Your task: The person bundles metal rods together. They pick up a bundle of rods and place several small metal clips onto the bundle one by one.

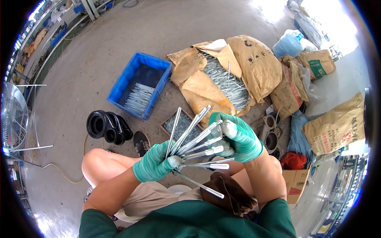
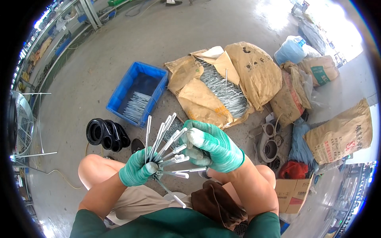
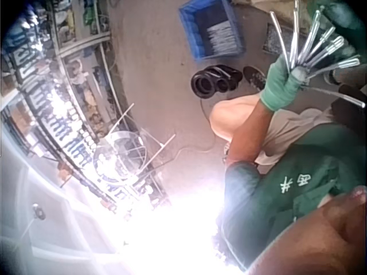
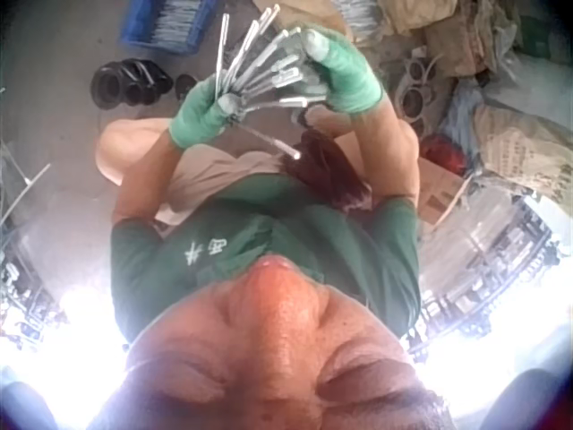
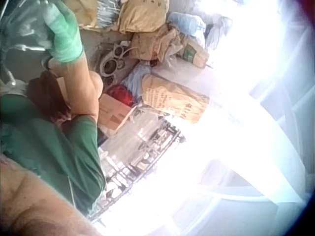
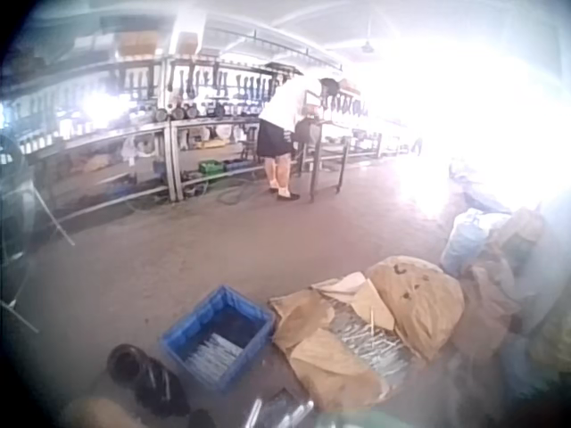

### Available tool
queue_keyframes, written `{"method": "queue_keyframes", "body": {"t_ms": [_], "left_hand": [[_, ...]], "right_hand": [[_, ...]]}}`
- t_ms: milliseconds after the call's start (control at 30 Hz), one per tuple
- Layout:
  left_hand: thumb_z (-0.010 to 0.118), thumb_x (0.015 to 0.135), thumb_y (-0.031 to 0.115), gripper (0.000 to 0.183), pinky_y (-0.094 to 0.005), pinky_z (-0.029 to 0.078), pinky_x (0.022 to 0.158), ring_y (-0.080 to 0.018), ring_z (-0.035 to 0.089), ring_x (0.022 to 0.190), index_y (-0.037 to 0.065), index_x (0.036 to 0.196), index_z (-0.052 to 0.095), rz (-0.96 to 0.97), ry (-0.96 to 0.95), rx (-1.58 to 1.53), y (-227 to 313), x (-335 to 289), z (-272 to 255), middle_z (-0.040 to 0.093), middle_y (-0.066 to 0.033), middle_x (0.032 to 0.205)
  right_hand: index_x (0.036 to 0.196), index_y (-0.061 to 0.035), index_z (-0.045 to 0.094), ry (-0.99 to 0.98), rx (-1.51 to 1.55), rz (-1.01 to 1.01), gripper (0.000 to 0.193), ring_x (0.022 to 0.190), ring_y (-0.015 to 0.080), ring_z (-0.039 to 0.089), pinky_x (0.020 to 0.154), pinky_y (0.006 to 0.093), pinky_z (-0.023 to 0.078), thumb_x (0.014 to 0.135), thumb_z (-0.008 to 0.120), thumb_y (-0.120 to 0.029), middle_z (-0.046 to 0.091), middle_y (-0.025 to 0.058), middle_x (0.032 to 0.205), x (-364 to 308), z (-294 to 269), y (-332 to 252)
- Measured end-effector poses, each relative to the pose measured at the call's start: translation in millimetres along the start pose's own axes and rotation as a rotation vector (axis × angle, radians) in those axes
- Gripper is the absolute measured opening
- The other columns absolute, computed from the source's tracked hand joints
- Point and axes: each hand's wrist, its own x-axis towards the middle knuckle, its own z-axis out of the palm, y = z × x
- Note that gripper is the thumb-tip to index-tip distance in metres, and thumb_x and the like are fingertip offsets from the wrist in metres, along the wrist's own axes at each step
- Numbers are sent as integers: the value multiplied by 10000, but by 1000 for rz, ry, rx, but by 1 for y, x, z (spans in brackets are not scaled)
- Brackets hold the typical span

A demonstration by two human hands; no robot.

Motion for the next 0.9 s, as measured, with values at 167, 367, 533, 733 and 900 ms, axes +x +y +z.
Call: {"method": "queue_keyframes", "body": {"t_ms": [167,367,533,733,900], "left_hand": [[611,969,361,320,-259,482,635,-96,571,727,71,1093,554,-86,20,-128,-3,-4,1,601,-7,848],[615,969,359,341,-263,499,644,-96,581,754,81,1150,538,-95,100,-228,-6,-6,7,604,-17,905],[632,966,305,311,-272,508,632,-103,598,758,82,1162,537,-89,65,-187,-10,-5,5,608,-24,917],[639,964,227,274,-282,517,626,-121,628,757,69,1161,535,-85,50,-223,-9,-4,9,619,-32,915],[611,979,279,281,-272,514,624,-99,597,722,73,1155,537,-125,61,-136,-6,-3,7,614,-24,901]], "right_hand": [[989,-62,553,51,69,-86,207,505,76,363,444,213,272,936,603,-257,522,39,720,3,-5,-3],[1135,-27,561,200,-192,-103,206,573,66,437,485,192,329,976,540,-157,590,38,873,-4,-1,-11],[1188,-19,556,212,-189,-123,232,565,55,433,485,187,328,996,545,-149,583,25,856,-2,1,-14],[1153,-31,559,210,-213,-118,196,532,44,411,458,184,292,1002,555,-157,564,8,827,-3,1,-18],[1100,-50,585,239,-204,-148,183,543,33,458,472,166,336,965,635,-164,599,11,820,3,-6,-8]]}}
